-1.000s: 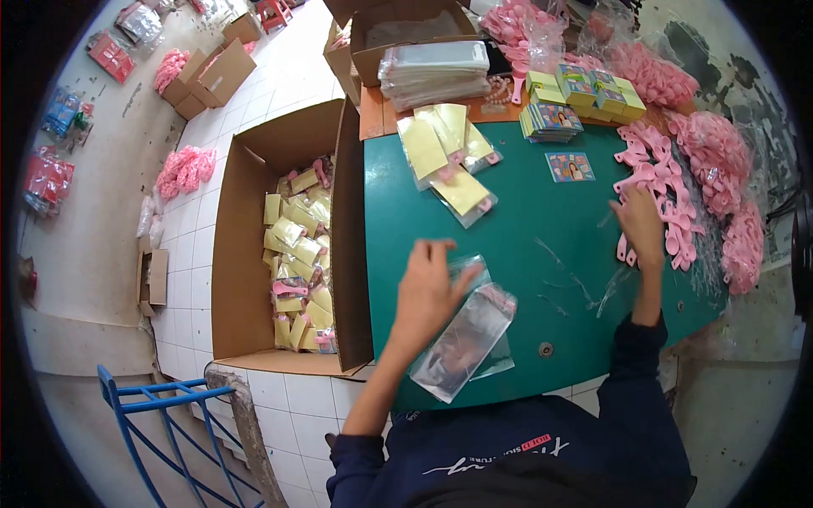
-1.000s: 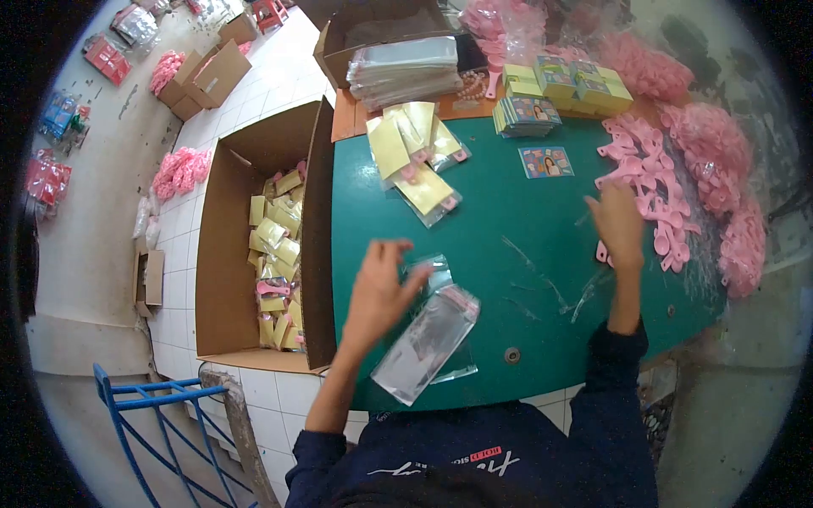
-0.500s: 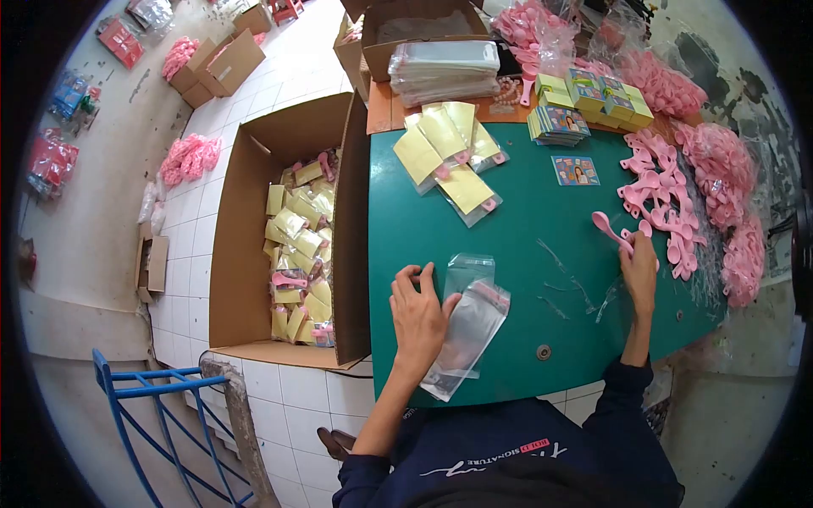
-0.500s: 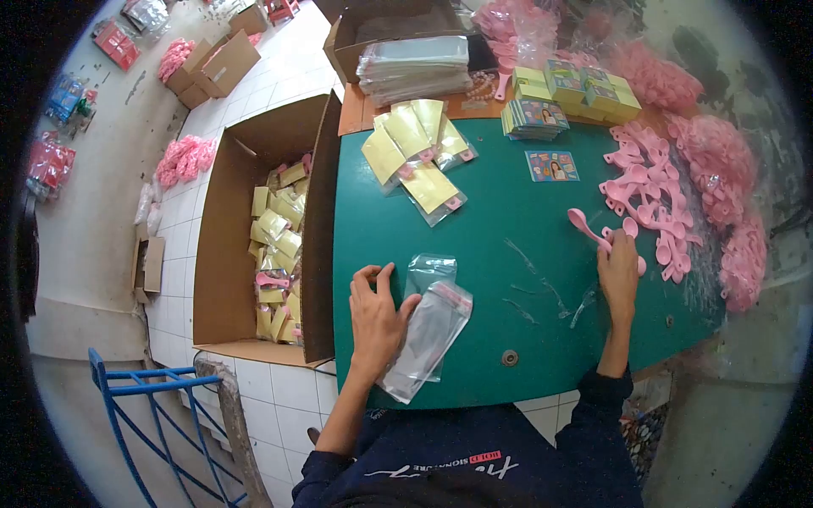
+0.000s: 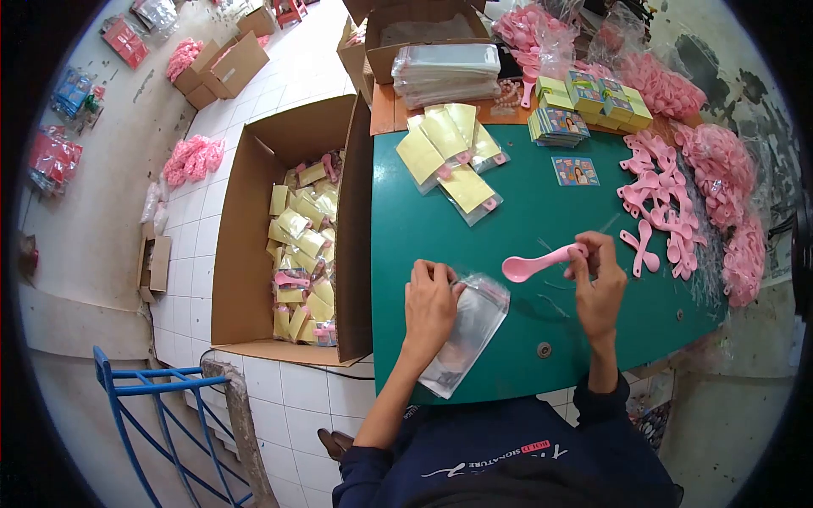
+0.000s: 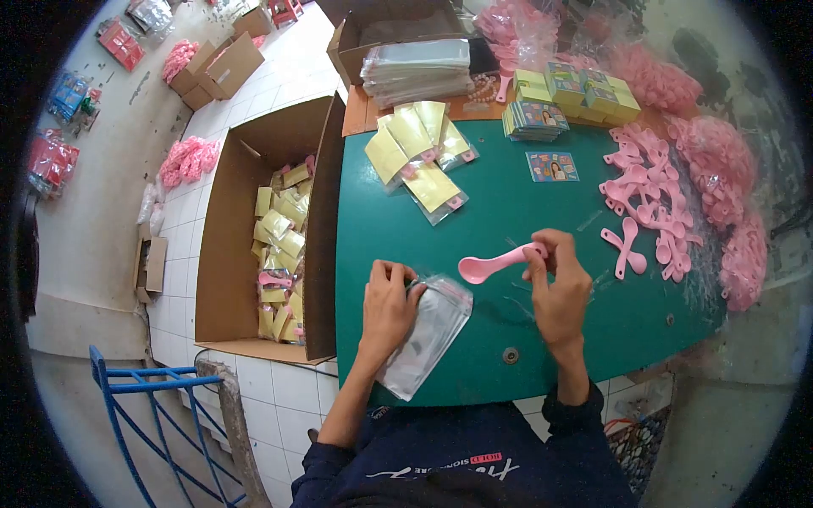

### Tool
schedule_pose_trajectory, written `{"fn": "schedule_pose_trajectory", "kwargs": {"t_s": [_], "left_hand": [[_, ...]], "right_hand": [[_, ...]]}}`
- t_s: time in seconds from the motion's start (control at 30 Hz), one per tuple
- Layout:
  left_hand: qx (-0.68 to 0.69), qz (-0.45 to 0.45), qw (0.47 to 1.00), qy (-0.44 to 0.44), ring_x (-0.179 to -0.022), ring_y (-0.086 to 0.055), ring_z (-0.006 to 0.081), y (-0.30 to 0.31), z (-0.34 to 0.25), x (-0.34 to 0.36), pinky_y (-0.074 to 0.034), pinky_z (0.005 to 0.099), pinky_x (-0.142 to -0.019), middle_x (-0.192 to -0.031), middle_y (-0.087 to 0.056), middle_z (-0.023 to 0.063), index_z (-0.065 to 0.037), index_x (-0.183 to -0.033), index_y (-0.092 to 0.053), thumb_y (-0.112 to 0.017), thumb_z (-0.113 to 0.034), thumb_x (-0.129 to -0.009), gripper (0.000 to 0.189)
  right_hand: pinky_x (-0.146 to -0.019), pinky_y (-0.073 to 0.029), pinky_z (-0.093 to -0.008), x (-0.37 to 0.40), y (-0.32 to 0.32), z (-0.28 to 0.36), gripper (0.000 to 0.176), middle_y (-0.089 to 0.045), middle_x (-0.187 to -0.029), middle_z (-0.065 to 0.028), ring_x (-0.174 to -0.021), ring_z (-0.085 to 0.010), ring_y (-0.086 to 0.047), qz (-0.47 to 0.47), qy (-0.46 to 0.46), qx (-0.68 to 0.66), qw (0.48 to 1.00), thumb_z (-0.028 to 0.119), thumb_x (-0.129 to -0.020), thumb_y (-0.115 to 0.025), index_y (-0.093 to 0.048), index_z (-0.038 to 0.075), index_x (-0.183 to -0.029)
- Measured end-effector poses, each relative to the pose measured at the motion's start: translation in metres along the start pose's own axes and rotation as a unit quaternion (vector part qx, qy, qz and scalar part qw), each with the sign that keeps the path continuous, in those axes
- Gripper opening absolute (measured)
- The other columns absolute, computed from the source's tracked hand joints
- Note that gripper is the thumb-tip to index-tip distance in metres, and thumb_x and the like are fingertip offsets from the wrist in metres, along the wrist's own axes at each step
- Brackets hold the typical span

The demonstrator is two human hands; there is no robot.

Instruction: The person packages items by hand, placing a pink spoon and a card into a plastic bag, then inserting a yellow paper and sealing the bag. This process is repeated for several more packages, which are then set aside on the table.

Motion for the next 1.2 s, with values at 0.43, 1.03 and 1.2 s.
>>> {"fn": "schedule_pose_trajectory", "kwargs": {"t_s": [0.43,1.03,1.2], "left_hand": [[0.474,0.209,0.846,0.123,-0.077,-0.065,0.0146,0.004,-0.009,0.002,-0.05,0.0266,-0.075,-0.081,-0.067,0.0129,-0.001,-0.123,-0.033,-0.069,-0.005,-0.08,0.057],[0.526,0.335,0.78,0.051,-0.099,-0.06,0.0175,0.004,-0.025,-0.002,-0.047,0.0281,-0.086,-0.104,-0.064,0.0153,0.003,-0.122,-0.05,-0.044,-0.022,-0.098,0.036],[0.586,0.281,0.759,0.032,-0.097,-0.062,0.0195,0.016,-0.034,-0.012,-0.049,0.0288,-0.085,-0.103,-0.064,0.0147,0.006,-0.109,-0.058,-0.036,-0.023,-0.1,0.038]], "right_hand": [[-0.049,-0.042,-0.0213,0.005,-0.011,-0.001,0.011,-0.058,-0.072,-0.0039,-0.056,-0.0061,-0.053,0.004,-0.062,-0.104,0.993,0.005,-0.09,-0.055,-0.055,-0.002,-0.099],[-0.063,-0.049,-0.0268,-0.009,-0.027,0.025,0.023,-0.063,-0.079,-0.0106,-0.068,-0.0119,-0.062,0.147,-0.027,-0.143,0.978,0.011,-0.083,-0.065,-0.052,-0.002,-0.097],[-0.073,-0.048,-0.0322,-0.043,-0.044,0.02,0.023,-0.061,-0.093,-0.0121,-0.086,-0.0188,-0.062,0.329,0.02,-0.352,0.876,0.023,-0.085,-0.062,-0.061,0.0,-0.09]]}}
Point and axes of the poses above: each hand's wrist, its own x-axis away from the middle knuckle, its own y-axis out of the back of the hand, z = x × y, the point moved 6 cm from there along -x, towards the middle knuckle
